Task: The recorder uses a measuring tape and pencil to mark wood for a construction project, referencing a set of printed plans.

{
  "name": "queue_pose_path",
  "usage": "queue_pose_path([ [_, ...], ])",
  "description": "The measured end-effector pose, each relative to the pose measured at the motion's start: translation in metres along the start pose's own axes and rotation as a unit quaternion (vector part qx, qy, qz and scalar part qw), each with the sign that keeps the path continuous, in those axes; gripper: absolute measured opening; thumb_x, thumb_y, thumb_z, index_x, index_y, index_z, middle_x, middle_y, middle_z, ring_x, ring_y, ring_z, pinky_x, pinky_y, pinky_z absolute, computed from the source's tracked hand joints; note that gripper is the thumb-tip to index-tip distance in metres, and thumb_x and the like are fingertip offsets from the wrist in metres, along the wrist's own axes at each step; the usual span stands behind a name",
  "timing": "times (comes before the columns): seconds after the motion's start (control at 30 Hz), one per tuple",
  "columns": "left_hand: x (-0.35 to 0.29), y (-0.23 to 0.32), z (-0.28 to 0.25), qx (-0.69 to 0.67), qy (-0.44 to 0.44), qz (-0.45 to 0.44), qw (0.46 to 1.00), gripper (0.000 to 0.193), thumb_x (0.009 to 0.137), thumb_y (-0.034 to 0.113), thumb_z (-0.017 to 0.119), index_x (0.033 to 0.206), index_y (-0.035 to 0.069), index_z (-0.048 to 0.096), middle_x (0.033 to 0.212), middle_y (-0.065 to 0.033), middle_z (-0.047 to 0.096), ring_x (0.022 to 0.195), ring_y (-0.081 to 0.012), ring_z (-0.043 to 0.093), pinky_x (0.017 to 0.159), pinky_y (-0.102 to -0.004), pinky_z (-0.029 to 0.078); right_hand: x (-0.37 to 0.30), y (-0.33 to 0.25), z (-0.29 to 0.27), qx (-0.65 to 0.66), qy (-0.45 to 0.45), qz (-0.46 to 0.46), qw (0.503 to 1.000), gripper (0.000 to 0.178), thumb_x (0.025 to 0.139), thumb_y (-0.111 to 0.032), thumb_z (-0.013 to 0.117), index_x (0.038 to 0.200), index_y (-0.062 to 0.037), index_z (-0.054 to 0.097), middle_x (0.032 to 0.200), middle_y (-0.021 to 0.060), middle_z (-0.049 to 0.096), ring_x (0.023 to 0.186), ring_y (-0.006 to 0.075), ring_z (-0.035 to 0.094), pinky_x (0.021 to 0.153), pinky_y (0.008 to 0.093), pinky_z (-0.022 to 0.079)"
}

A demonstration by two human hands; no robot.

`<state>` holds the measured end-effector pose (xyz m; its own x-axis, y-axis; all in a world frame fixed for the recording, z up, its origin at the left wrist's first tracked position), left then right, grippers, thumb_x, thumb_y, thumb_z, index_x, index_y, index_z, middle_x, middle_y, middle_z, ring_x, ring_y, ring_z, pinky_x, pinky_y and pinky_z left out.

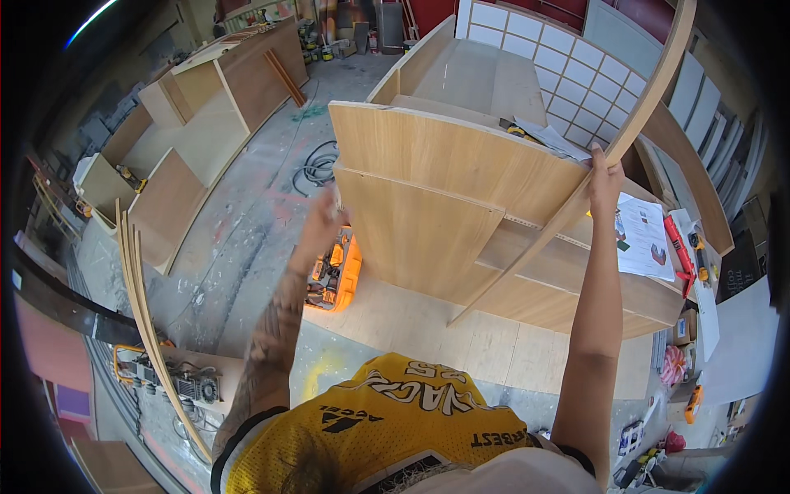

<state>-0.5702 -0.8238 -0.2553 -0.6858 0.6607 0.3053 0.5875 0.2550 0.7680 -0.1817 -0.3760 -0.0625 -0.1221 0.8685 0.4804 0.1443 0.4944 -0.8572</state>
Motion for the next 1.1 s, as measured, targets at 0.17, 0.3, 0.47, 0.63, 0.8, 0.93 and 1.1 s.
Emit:
queue_pose_path([
  [0.17,0.148,0.090,-0.048,-0.324,0.102,-0.150,0.928,0.101,0.090,0.051,0.078,0.163,0.005,0.024,0.153,-0.0202,0.046,0.139,-0.0289,0.045,0.112,-0.0414,0.040,-0.009,0.003,0.008,-0.034,0.020,0.001,0.999,0.040,0.095,-0.039,0.070,0.092,0.0003,0.067,0.076,0.0076,0.069,0.070,0.0171,0.063,0.070,0.0334,0.049],
  [0.3,0.171,0.091,-0.029,-0.368,0.036,-0.088,0.925,0.085,0.089,0.046,0.082,0.151,0.006,0.038,0.135,-0.0133,0.055,0.122,-0.0221,0.053,0.102,-0.0393,0.047,-0.048,-0.025,0.015,-0.088,0.064,0.001,0.994,0.040,0.095,-0.039,0.068,0.093,0.0002,0.068,0.075,0.0102,0.070,0.072,0.0205,0.066,0.072,0.0366,0.050],
  [0.47,0.177,0.091,-0.002,-0.417,0.096,0.012,0.904,0.063,0.084,0.028,0.090,0.128,0.006,0.050,0.109,-0.0042,0.061,0.093,-0.0127,0.061,0.080,-0.0270,0.052,-0.053,-0.038,-0.009,-0.065,0.101,0.014,0.993,0.035,0.095,-0.035,0.069,0.088,-0.0004,0.066,0.072,0.0083,0.067,0.068,0.0178,0.062,0.069,0.0347,0.049],
  [0.63,0.215,0.108,0.022,-0.397,0.133,0.029,0.908,0.062,0.083,0.027,0.091,0.125,0.001,0.053,0.102,-0.0033,0.062,0.088,-0.0112,0.061,0.077,-0.0260,0.052,-0.030,-0.024,-0.024,0.006,0.118,-0.014,0.993,0.034,0.094,-0.031,0.071,0.084,0.0008,0.063,0.069,0.0065,0.063,0.064,0.0158,0.055,0.065,0.0357,0.046],
  [0.8,0.241,0.093,0.051,-0.410,0.164,0.023,0.897,0.063,0.082,0.027,0.092,0.124,-0.001,0.054,0.101,-0.0036,0.063,0.089,-0.0110,0.061,0.078,-0.0266,0.053,-0.039,-0.017,-0.043,-0.062,0.147,-0.068,0.985,0.033,0.093,-0.027,0.074,0.083,0.0014,0.062,0.069,0.0040,0.060,0.065,0.0133,0.051,0.062,0.0342,0.044],
  [0.93,0.275,0.099,0.059,-0.417,0.165,0.042,0.893,0.067,0.082,0.028,0.092,0.126,-0.003,0.054,0.105,-0.0060,0.065,0.092,-0.0126,0.063,0.081,-0.0271,0.053,-0.051,-0.022,-0.052,0.055,0.128,-0.047,0.989,0.025,0.096,-0.028,0.073,0.091,-0.0037,0.067,0.072,-0.0007,0.058,0.062,0.0066,0.046,0.056,0.0272,0.036],
  [1.1,0.292,0.111,0.079,-0.358,0.164,0.041,0.918,0.071,0.079,0.033,0.094,0.125,-0.004,0.055,0.106,-0.0091,0.067,0.092,-0.0152,0.064,0.082,-0.0298,0.055,-0.072,-0.035,-0.072,0.153,0.102,0.007,0.983,0.026,0.099,-0.022,0.072,0.097,0.0027,0.064,0.084,0.0108,0.072,0.076,0.0147,0.071,0.075,0.0311,0.063],
])
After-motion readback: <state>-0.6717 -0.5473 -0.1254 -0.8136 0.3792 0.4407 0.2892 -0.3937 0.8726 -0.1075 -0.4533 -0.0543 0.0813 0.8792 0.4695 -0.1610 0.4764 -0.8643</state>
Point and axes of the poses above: each hand's wrist, its own x-axis towards the middle knuckle, its own z-axis out of the palm, y = z × x, the point moved 3 cm from there along x, towards the middle knuckle
